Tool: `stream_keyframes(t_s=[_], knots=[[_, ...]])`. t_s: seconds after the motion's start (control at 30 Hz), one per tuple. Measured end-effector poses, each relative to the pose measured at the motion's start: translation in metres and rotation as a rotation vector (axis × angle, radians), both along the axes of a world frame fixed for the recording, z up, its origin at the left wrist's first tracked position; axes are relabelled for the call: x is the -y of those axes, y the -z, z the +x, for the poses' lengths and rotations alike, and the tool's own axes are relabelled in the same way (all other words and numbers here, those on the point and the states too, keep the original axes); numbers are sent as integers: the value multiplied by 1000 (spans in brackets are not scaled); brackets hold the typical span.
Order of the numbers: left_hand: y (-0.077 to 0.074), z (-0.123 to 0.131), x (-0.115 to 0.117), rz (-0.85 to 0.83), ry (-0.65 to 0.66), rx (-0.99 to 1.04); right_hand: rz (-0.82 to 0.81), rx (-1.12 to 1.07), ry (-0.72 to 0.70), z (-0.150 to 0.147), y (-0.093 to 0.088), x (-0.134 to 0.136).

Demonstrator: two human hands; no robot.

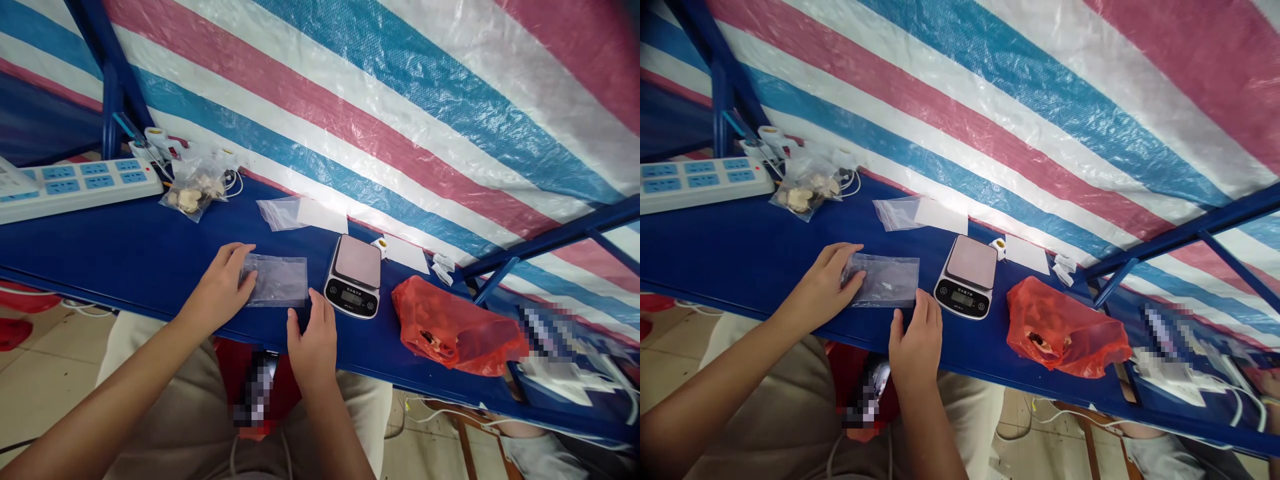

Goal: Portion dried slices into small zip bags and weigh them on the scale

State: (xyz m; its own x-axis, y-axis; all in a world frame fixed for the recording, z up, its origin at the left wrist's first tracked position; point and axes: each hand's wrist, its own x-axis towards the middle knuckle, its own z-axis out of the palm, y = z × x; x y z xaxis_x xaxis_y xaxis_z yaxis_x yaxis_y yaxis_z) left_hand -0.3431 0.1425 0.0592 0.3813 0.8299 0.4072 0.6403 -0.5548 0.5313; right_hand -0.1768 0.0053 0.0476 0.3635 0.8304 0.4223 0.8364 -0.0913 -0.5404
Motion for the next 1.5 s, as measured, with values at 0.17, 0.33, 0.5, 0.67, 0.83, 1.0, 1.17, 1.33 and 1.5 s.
stream_keyframes(t_s=[0.17, 0.33, 0.5, 0.67, 0.83, 1.0, 1.17, 1.33, 1.5], knots=[[-1, -11, -4, -22, 60, -36, 27, -21, 68, -4, 0, -5], [-2, -20, -8, -102, 117, -78, 51, 26, 80, -6, 1, -11], [0, -26, -15, -90, 128, -119, 25, 40, 81, -5, 3, -17], [0, -29, -20, -79, 109, -188, 28, 22, 11, -5, 1, -15], [-1, -28, -22, -68, 95, -202, 108, 4, -43, -3, -2, -8], [3, -29, -24, -41, 102, -246, 148, 27, -141, -12, -24, -17], [17, -36, -27, 10, 196, -319, -130, 176, -448, -39, -45, -62], [28, -40, -30, 34, 211, -390, -346, 157, -470, -47, -31, -92], [26, -39, -29, 3, 199, -403, -359, 126, -354, -37, -22, -85]])
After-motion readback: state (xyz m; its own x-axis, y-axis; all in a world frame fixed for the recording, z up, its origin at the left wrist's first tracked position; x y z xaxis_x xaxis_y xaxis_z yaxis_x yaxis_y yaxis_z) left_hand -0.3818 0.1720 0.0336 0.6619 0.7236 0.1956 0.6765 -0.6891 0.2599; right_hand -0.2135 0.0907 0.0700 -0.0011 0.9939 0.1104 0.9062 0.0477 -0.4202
